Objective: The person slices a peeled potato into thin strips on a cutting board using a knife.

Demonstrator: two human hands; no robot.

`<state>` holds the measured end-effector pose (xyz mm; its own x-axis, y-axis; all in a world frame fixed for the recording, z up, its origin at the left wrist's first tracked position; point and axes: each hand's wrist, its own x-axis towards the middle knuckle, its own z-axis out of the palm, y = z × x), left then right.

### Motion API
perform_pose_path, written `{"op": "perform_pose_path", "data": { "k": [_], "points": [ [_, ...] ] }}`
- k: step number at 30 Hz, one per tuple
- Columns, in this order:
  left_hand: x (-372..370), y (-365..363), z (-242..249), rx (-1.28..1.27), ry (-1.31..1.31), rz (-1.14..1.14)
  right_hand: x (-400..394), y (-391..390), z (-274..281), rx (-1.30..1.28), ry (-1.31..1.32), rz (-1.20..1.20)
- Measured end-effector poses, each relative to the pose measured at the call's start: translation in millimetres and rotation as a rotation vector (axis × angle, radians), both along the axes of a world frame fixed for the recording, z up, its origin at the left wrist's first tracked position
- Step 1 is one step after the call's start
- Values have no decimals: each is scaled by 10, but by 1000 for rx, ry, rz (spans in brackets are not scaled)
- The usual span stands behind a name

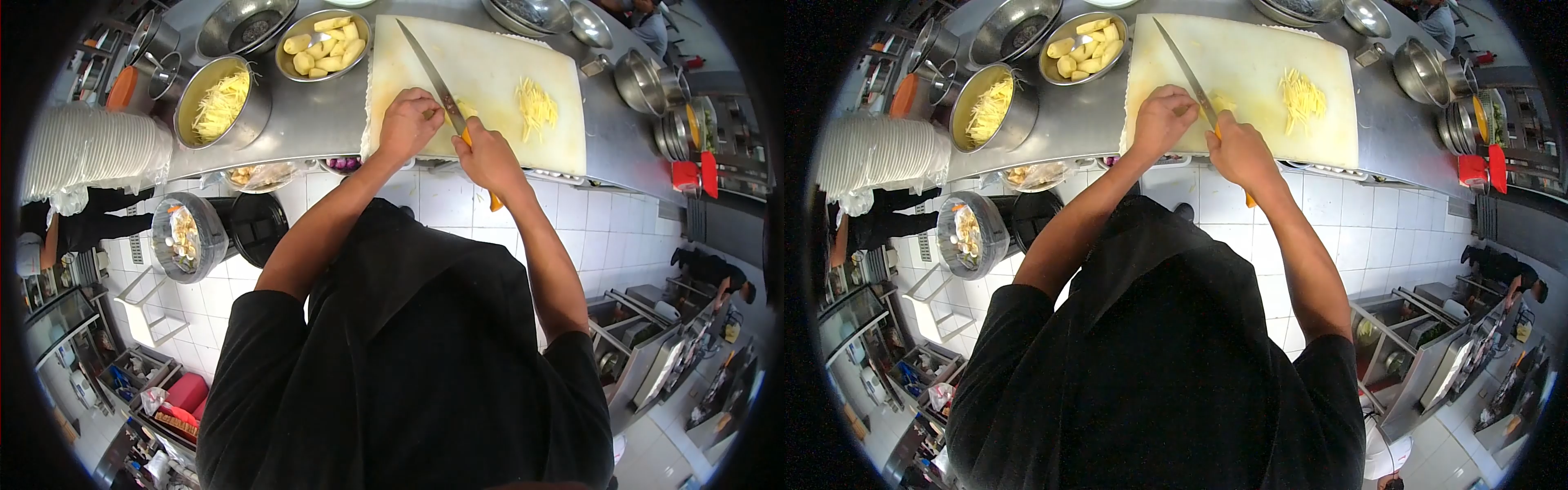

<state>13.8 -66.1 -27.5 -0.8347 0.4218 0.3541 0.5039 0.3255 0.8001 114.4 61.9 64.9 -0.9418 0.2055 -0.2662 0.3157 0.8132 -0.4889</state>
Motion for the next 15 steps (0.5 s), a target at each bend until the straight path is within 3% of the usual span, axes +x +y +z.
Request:
{"op": "perform_pose_path", "data": {
  "k": [15],
  "points": [
    [-20,0,-18,-6,-35,-17,-26,3,-103,19,31,1]
  ]
}}
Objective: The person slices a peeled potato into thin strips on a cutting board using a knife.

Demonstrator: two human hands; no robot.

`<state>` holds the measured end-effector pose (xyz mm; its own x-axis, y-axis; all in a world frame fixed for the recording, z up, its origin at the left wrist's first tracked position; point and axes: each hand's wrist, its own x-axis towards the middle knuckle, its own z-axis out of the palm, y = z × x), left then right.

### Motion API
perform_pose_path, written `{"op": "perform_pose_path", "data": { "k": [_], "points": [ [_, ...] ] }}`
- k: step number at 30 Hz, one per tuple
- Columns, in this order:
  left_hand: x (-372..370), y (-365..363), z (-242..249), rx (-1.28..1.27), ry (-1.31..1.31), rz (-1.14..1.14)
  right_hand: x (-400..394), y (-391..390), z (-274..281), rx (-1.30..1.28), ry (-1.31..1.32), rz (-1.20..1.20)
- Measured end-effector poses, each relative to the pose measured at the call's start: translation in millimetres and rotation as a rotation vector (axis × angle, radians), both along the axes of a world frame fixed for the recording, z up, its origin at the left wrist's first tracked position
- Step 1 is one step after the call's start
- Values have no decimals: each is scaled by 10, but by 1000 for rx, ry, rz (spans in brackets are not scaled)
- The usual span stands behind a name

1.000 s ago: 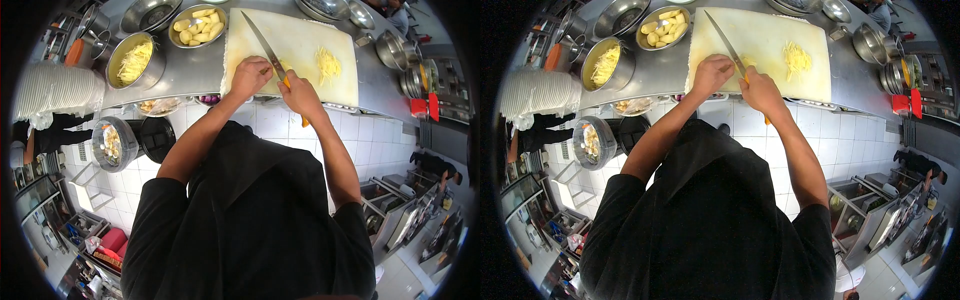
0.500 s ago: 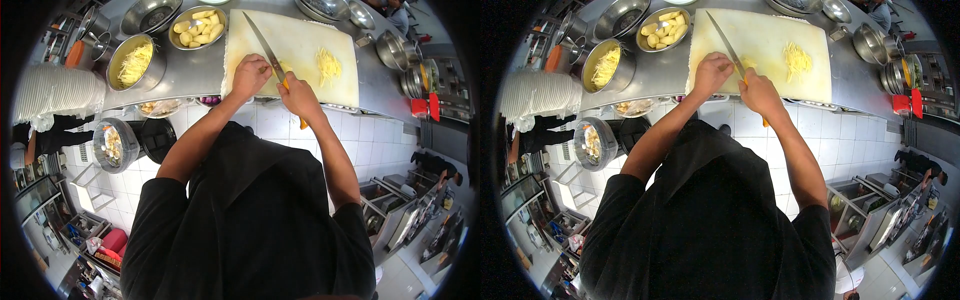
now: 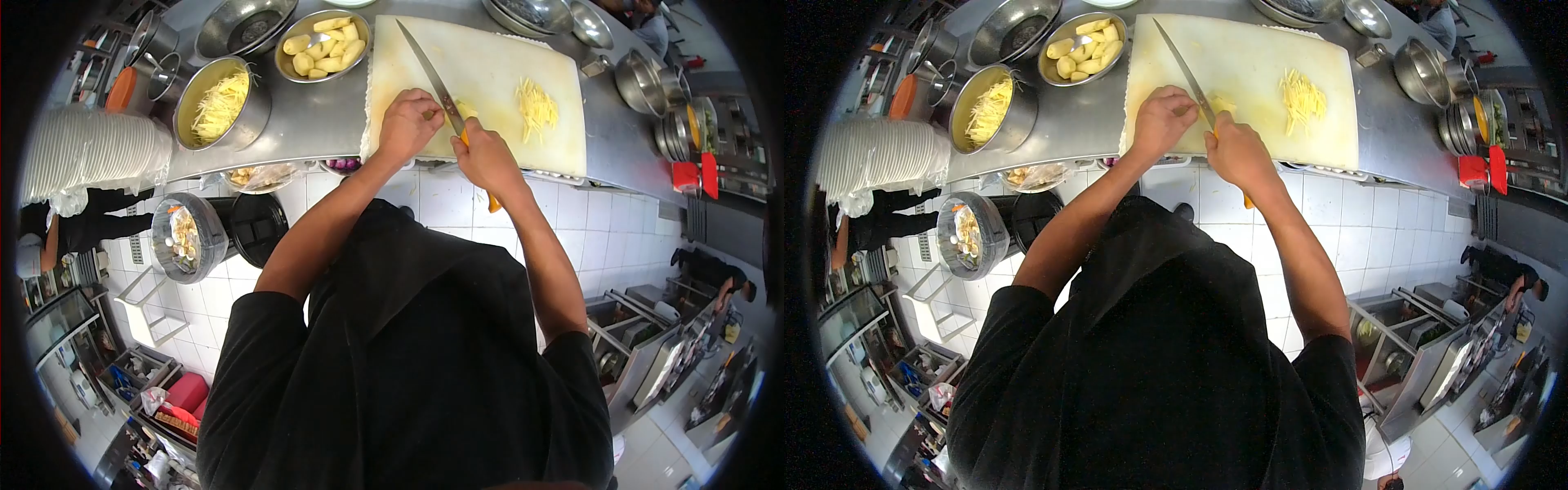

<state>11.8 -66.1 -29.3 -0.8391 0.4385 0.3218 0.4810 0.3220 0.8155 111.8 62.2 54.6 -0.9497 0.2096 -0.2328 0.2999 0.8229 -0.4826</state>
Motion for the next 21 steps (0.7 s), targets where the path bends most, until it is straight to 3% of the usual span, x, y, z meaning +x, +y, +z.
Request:
{"op": "perform_pose_path", "data": {
  "k": [5,21],
  "points": [
    [-14,-2,-25,11,93,11,-150,4,-220,23,33,34],
    [-3,-11,-22,4,30,-2,25,-13,127,-12,-31,-9]
  ]
}}
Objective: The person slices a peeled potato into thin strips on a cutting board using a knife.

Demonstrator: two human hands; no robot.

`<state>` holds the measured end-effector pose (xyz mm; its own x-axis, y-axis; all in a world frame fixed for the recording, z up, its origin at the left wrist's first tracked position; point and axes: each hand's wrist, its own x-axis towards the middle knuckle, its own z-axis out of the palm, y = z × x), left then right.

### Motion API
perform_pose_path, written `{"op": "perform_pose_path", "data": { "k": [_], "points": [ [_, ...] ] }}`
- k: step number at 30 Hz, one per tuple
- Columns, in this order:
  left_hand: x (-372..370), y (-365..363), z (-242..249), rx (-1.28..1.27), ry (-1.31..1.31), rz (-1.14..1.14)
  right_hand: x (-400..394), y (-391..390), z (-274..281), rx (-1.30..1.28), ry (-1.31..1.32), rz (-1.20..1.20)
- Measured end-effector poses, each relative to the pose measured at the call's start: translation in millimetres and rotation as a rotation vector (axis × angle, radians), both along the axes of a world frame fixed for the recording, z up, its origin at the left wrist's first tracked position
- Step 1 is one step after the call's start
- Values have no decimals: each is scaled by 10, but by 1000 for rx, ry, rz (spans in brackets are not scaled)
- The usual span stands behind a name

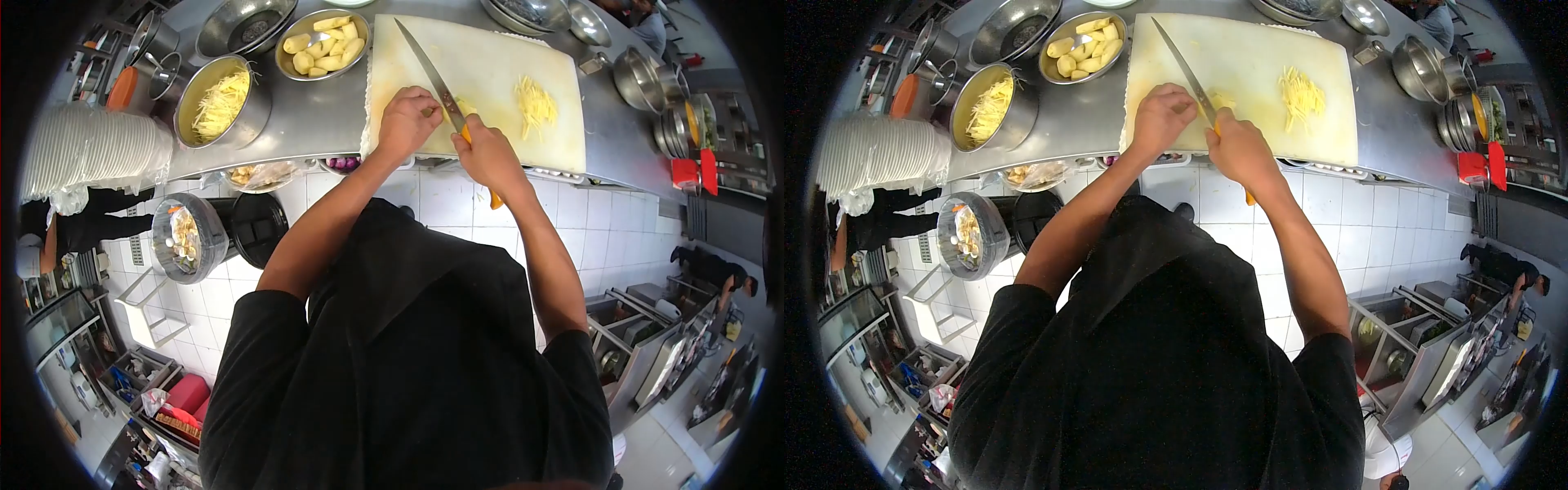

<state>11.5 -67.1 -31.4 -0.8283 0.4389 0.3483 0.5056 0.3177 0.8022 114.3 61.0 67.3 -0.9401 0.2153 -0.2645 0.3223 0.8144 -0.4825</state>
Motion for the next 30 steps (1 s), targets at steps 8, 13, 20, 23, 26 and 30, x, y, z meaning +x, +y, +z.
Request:
{"op": "perform_pose_path", "data": {
  "k": [8,13,20,23,26,30],
  "points": [
    [5,-7,3,35,-25,-13,-6,1,-8,3,-44,4],
    [9,-2,18,18,15,-1,6,2,34,7,-49,-1],
    [5,5,8,23,-1,4,-4,22,11,13,-42,17],
    [10,7,7,32,20,13,-3,16,23,9,-40,16],
    [3,-1,6,15,36,4,-7,17,18,13,-45,20],
    [10,6,19,27,20,6,-9,17,34,11,-49,23]
  ]
}}
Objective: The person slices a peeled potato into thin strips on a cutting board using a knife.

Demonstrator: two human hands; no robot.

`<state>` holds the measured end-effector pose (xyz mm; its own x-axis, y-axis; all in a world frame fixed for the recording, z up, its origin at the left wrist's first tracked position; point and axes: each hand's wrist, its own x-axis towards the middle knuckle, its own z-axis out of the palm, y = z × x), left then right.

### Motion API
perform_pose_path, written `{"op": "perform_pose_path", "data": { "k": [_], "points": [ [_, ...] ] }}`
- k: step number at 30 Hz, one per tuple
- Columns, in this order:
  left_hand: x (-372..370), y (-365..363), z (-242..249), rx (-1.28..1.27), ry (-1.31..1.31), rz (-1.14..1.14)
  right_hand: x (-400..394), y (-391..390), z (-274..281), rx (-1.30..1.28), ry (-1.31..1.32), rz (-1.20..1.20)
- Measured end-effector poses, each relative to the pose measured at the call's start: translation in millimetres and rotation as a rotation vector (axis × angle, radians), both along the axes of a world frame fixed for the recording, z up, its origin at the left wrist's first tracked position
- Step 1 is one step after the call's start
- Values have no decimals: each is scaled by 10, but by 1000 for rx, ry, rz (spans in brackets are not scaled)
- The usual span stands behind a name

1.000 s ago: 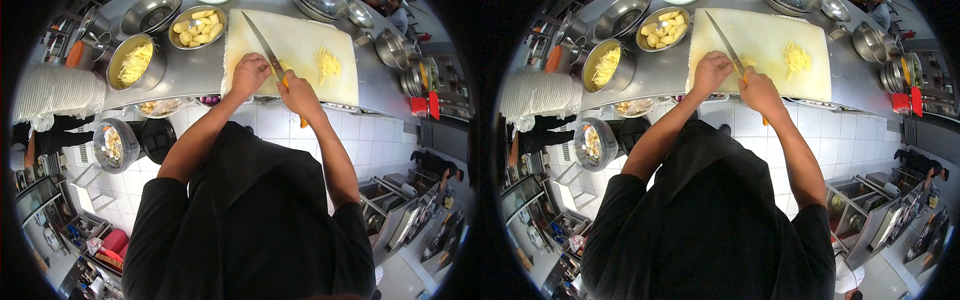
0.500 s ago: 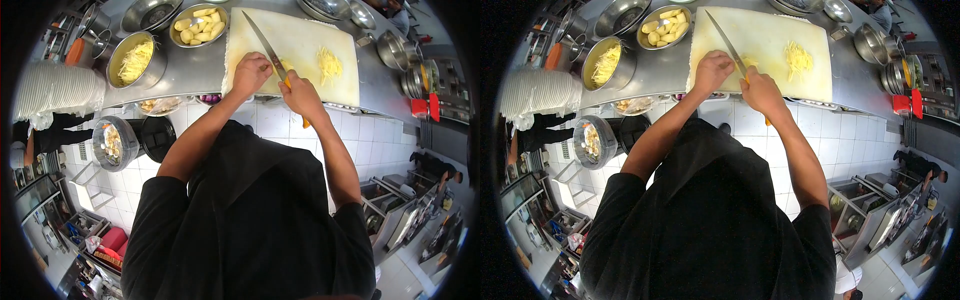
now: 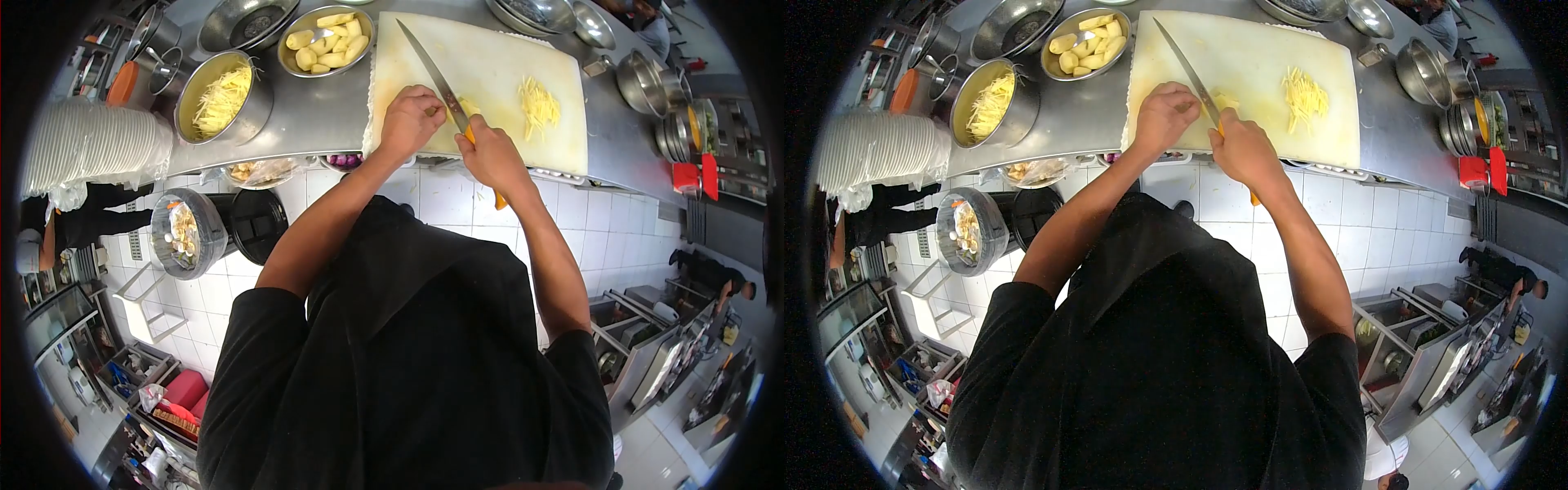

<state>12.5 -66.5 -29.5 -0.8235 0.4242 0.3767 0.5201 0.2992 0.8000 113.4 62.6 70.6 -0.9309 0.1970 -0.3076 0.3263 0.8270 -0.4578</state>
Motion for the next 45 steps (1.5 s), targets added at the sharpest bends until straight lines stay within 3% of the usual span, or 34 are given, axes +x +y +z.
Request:
{"op": "perform_pose_path", "data": {
  "k": [15,25,35,45],
  "points": [
    [1,-13,19,-15,-2,-6,-27,-5,-22,0,34,17],
    [10,-15,5,-19,27,-15,-120,19,-422,63,136,46],
    [-2,-11,3,-17,33,1,-5,32,-103,-17,106,-6],
    [1,-12,8,-7,-23,-11,6,0,-126,20,104,13]
  ]
}}
